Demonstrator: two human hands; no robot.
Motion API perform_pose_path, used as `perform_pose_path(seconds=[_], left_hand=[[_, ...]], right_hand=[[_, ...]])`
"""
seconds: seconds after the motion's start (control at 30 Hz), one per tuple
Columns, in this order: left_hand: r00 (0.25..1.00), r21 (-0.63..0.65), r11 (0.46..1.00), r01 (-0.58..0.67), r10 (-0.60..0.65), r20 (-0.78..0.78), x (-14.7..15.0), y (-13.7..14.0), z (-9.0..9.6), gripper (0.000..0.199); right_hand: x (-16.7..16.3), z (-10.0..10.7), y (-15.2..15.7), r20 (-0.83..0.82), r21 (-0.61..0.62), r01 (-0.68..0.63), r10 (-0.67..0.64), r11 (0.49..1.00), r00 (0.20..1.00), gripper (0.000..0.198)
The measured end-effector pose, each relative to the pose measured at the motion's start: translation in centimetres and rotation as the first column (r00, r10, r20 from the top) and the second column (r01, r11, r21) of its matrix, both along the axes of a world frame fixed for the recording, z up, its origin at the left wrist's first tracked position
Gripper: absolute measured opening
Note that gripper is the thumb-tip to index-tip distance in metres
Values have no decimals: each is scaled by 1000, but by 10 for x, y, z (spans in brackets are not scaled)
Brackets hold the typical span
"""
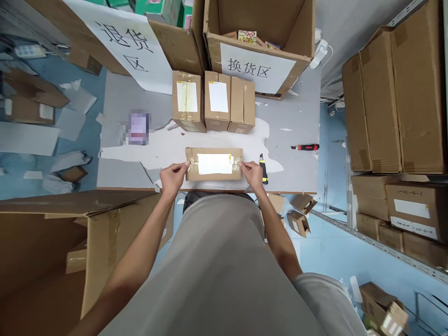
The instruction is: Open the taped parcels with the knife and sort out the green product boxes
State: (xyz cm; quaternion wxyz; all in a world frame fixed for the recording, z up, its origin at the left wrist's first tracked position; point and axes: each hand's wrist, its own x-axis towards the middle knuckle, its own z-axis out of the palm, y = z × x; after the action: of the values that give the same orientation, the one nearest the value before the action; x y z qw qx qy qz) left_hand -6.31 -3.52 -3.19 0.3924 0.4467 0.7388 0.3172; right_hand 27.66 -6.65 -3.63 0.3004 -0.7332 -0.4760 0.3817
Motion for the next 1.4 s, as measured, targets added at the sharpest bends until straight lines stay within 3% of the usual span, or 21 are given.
perform_pose_path(seconds=[0.1, 0.17, 0.27, 0.37, 0.47, 0.63, 0.77, 0.93, 1.1, 1.23, 1.4], left_hand=[[1000, -56, 998, -13, 12, -10, 1, 7, -9, 29], [1000, -29, 1000, -2, 2, 5, 0, 7, -17, 29], [996, -15, 1000, 3, -1, 91, -8, 0, -32, 38], [990, -86, 996, -3, 15, 142, -18, -11, -48, 44], [994, -145, 986, 78, -66, 81, -21, -21, -64, 51], [980, -216, 956, 200, -192, 59, -10, -26, -74, 55], [975, -198, 957, 212, -192, 114, -5, -23, -68, 51], [954, -121, 972, 202, -167, 251, -11, -24, -50, 42], [976, -113, 973, 201, -190, 104, -12, -17, -36, 47], [982, -216, 958, 191, -190, 25, -6, -6, -41, 45], [986, -201, 970, 137, -115, 116, -7, -10, -53, 54]], right_hand=[[-3, -8, 3, 19, -33, -27, 28, 999, 999, 54], [0, -16, 3, 4, -11, -53, 53, 999, 999, 58], [11, -29, -4, -47, 10, -95, 96, 995, 994, 63], [23, -45, -19, -76, -38, -89, 86, 995, 993, 57], [26, -60, -34, -76, -123, -109, 100, 986, 992, 52], [13, -75, -44, -138, -193, -184, 159, 964, 978, 64], [5, -72, -40, -188, -138, -201, 173, 970, 967, 55], [6, -46, -38, -191, -30, -213, 203, 977, 960, 61], [5, -25, -26, -29, -57, -181, 180, 982, 983, 74], [2, -26, -13, 49, -145, -171, 179, 975, 983, 80], [10, -37, -18, -36, -142, -146, 142, 979, 989, 78]])
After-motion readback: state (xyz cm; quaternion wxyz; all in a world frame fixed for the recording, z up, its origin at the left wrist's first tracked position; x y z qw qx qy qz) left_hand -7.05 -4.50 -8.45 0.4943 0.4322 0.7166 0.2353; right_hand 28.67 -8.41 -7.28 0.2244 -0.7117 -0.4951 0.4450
